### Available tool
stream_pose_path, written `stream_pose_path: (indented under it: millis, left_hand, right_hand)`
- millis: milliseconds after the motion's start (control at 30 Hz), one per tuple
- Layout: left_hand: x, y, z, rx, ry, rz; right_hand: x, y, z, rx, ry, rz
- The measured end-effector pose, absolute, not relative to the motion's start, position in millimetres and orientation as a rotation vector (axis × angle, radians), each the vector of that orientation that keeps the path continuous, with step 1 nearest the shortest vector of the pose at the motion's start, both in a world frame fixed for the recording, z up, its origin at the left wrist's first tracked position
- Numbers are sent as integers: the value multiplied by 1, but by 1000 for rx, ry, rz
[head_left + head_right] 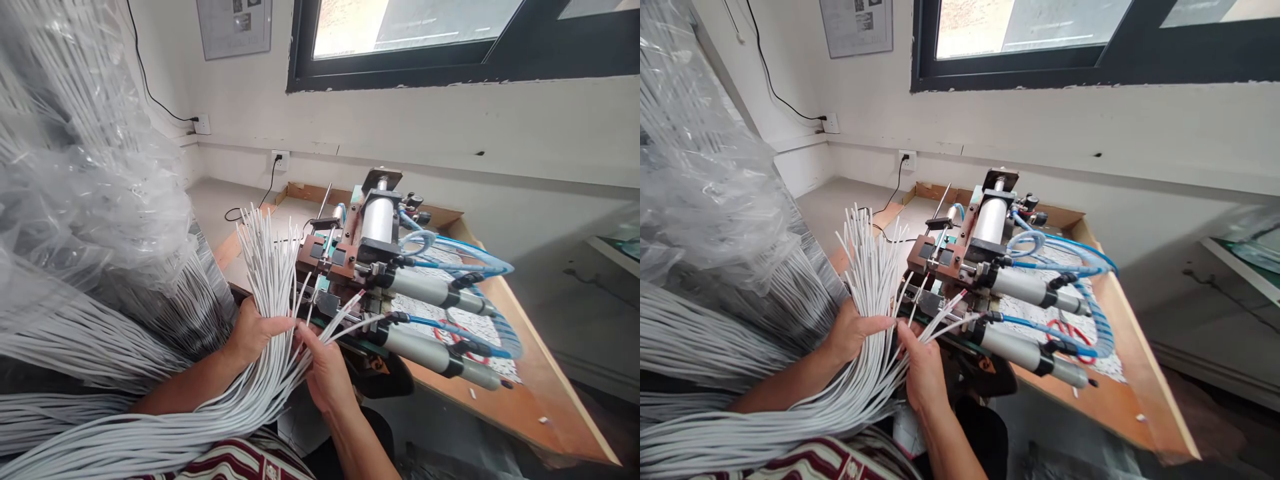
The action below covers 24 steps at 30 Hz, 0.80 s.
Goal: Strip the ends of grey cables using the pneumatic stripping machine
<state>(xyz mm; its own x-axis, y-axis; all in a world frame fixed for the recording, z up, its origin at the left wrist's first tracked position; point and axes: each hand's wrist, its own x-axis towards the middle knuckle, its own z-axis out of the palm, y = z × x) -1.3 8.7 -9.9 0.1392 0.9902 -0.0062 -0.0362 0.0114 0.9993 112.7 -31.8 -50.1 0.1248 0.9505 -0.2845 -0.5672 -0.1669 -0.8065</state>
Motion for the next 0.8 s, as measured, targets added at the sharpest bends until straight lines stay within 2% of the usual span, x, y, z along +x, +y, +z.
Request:
stream_pose_path:
  millis: [333,633,800]
  left_hand:
    - [-3,7,-5,1327,1156,1119]
    - [-4,13,7,1426,1062,1055]
    - [-5,11,5,1465,1026,997]
  right_hand:
    - [107,-39,-55,-1141,-529,1184]
    - [108,-23,-49,-1012,-280,1275]
    - [110,-22,-46,-987,-316,1380]
